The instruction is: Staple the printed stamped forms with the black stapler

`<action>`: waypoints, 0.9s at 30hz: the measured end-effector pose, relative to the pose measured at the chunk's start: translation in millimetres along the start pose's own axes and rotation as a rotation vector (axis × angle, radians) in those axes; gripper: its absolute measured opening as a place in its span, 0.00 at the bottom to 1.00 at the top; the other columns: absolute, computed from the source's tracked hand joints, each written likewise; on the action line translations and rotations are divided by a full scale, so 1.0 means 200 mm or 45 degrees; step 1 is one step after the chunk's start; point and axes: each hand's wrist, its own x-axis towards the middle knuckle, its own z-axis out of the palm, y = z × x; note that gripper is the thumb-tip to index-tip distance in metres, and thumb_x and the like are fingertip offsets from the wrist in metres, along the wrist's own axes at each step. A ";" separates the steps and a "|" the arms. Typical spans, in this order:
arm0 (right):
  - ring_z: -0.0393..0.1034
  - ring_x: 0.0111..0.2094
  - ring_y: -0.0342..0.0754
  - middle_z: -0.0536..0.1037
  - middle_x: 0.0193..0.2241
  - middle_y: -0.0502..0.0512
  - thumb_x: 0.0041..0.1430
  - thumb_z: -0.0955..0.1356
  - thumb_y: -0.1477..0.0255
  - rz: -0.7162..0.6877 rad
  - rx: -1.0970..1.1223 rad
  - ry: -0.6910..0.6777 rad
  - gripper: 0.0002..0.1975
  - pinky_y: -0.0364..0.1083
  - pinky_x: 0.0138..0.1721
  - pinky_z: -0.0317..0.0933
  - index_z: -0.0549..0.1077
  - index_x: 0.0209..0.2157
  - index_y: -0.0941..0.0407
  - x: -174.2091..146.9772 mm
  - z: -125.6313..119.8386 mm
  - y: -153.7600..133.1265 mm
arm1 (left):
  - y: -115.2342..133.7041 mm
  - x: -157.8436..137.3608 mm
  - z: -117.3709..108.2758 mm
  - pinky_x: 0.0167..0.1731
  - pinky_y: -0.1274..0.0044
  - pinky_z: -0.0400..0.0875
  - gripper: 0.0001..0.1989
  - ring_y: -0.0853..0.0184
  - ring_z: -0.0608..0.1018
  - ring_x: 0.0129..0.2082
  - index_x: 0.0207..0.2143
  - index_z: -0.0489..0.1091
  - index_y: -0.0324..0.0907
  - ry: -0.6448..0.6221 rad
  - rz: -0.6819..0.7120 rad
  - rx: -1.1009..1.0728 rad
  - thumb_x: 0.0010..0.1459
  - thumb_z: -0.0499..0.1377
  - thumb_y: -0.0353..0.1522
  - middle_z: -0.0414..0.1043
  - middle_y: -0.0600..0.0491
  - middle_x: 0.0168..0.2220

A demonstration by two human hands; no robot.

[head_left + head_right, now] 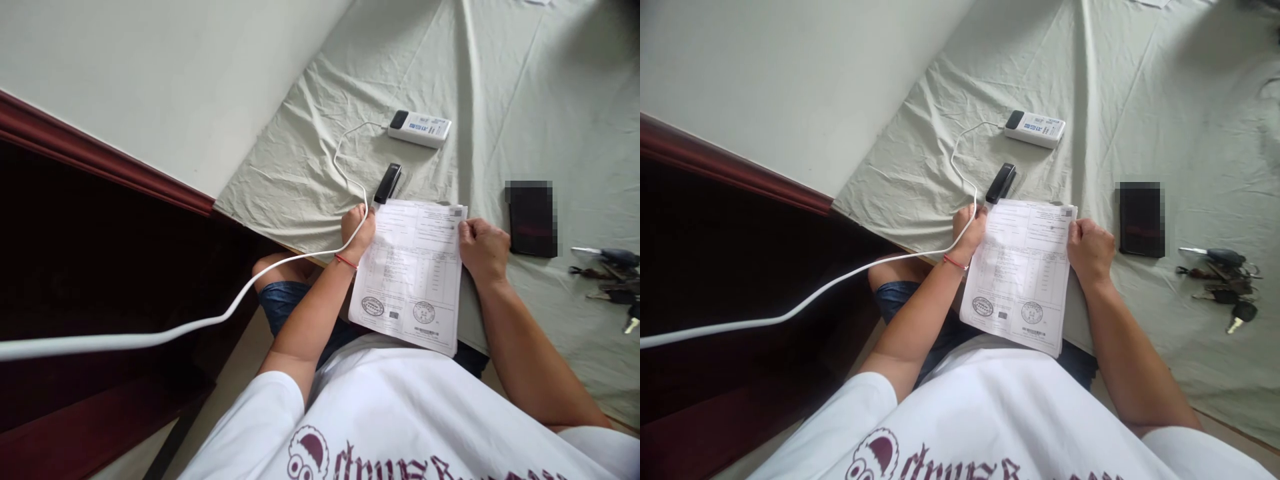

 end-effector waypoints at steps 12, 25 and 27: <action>0.75 0.36 0.59 0.81 0.30 0.62 0.64 0.64 0.63 -0.017 0.121 -0.060 0.13 0.53 0.40 0.60 0.76 0.32 0.53 -0.02 -0.05 0.01 | 0.03 -0.02 -0.05 0.43 0.67 0.69 0.17 0.56 0.81 0.40 0.24 0.63 0.47 -0.042 -0.014 0.053 0.68 0.57 0.30 0.77 0.46 0.29; 0.78 0.43 0.66 0.84 0.38 0.69 0.70 0.59 0.61 0.040 0.039 -0.066 0.20 0.56 0.44 0.61 0.79 0.42 0.55 -0.02 -0.07 -0.05 | 0.08 -0.04 -0.05 0.44 0.68 0.64 0.19 0.61 0.78 0.39 0.28 0.56 0.48 -0.085 0.035 0.020 0.73 0.55 0.27 0.75 0.47 0.33; 0.78 0.44 0.66 0.84 0.39 0.71 0.71 0.59 0.62 0.036 0.029 -0.084 0.20 0.56 0.44 0.61 0.79 0.42 0.55 -0.01 -0.07 -0.05 | 0.07 -0.05 -0.05 0.45 0.68 0.66 0.16 0.60 0.79 0.40 0.29 0.60 0.47 -0.074 0.037 0.024 0.74 0.54 0.28 0.77 0.45 0.35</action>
